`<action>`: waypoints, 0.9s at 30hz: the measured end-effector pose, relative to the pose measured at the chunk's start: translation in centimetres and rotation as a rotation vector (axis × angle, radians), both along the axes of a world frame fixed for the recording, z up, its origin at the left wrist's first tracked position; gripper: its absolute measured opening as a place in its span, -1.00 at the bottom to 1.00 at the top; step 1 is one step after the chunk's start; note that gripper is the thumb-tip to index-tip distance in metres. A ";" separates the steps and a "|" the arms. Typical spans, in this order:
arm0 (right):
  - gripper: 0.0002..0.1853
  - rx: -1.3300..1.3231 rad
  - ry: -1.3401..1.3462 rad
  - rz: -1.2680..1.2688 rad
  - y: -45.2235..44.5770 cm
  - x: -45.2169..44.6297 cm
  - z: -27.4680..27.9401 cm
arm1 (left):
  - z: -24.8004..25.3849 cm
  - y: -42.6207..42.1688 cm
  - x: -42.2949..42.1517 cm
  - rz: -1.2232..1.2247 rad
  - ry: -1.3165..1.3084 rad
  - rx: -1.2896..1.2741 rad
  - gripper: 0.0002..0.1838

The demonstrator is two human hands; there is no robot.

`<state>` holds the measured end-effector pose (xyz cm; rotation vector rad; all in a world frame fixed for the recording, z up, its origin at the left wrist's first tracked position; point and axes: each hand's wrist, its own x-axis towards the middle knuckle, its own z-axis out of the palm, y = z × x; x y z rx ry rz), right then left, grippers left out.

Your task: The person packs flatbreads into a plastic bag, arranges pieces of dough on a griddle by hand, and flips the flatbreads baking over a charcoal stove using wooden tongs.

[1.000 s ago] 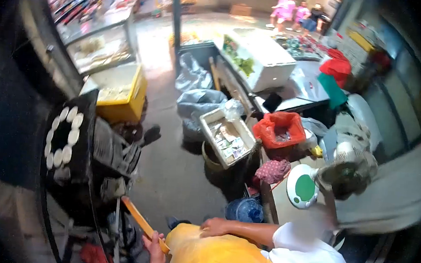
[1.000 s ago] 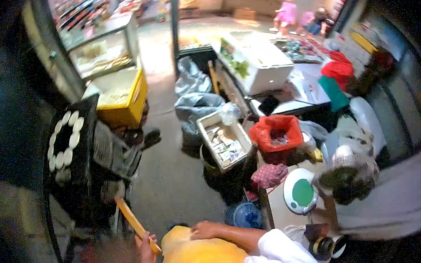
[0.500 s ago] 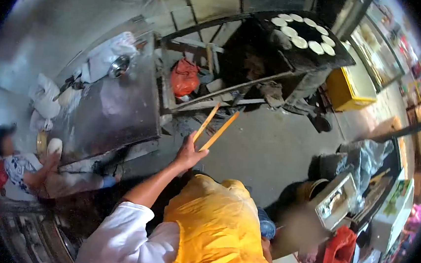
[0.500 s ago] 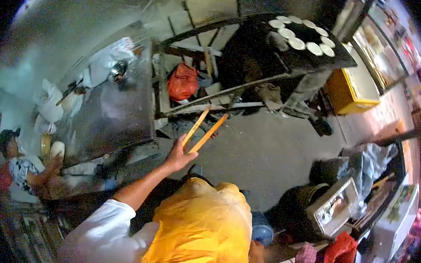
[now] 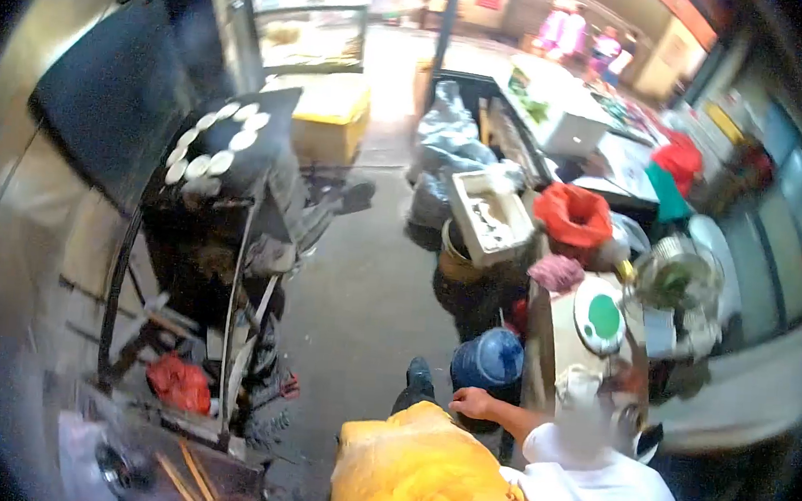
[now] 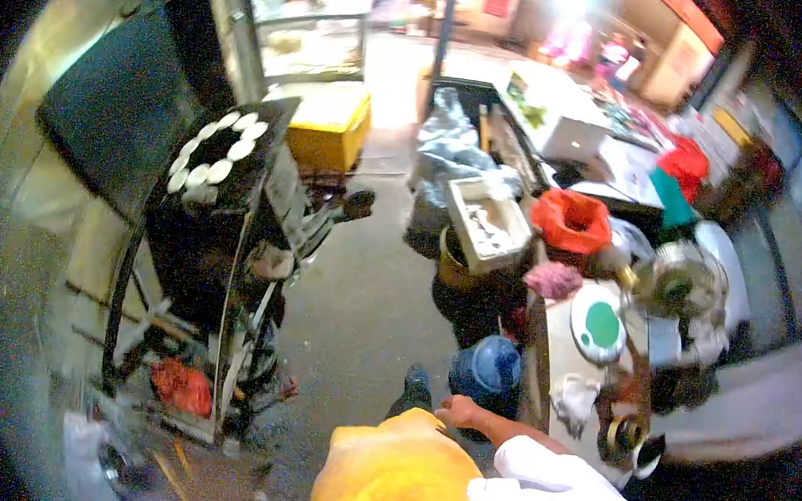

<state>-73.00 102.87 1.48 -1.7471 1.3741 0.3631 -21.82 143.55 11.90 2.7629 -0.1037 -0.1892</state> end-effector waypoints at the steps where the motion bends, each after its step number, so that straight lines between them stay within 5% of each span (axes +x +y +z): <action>1: -0.45 0.025 -0.020 -0.035 0.9 0.4 1.6 | 2.3 -0.1 0.2 0.045 0.130 0.187 -0.43; 2: -0.45 0.012 -0.030 -0.064 1.9 0.2 2.0 | 3.7 -1.4 -0.2 0.016 0.118 0.175 -0.43; 4: -0.44 0.046 0.044 -0.114 4.2 -2.7 1.8 | 6.9 -6.0 -2.5 -0.449 -0.219 0.224 -0.34; 5: -0.43 0.043 0.058 -0.145 5.7 -4.4 1.0 | -0.5 -5.0 -0.1 -0.718 -0.636 -0.175 -0.30; 6: -0.42 0.081 0.110 -0.163 7.0 -5.6 1.0 | -10.6 -3.9 1.4 -0.618 -0.484 0.006 -0.20; 7: -0.41 0.112 0.151 -0.167 8.4 -6.8 0.7 | -9.8 -9.0 0.3 -0.591 -0.056 -0.376 -0.39; 8: -0.41 0.140 0.190 -0.170 9.5 -8.3 0.1 | -5.7 -13.7 -2.7 -0.713 0.182 -0.301 -0.46; 9: -0.41 0.138 0.188 -0.180 10.6 -9.6 -0.9 | -10.1 -15.7 -3.7 -0.822 0.329 -0.498 -0.48; 11: -0.40 0.200 0.254 -0.143 12.2 -11.6 -2.9 | -2.5 -22.4 -10.2 -1.056 0.546 -0.251 -0.46; 13: -0.41 0.209 0.238 -0.203 12.5 -12.8 -3.6 | -4.3 -24.9 -13.7 -1.279 0.498 -0.222 -0.46; 18: -0.51 0.139 0.128 -0.311 10.5 -15.8 -6.5 | -7.4 -26.8 -18.6 -1.304 0.589 -0.173 -0.45; 22: -0.51 0.059 0.041 -0.527 6.2 -16.5 -3.6 | -12.2 -25.4 -18.3 -1.142 0.758 -0.097 -0.46; 27: -0.49 0.044 0.021 -0.540 2.1 -19.8 -7.6 | -15.0 -24.0 -17.5 -0.602 0.994 -0.057 -0.50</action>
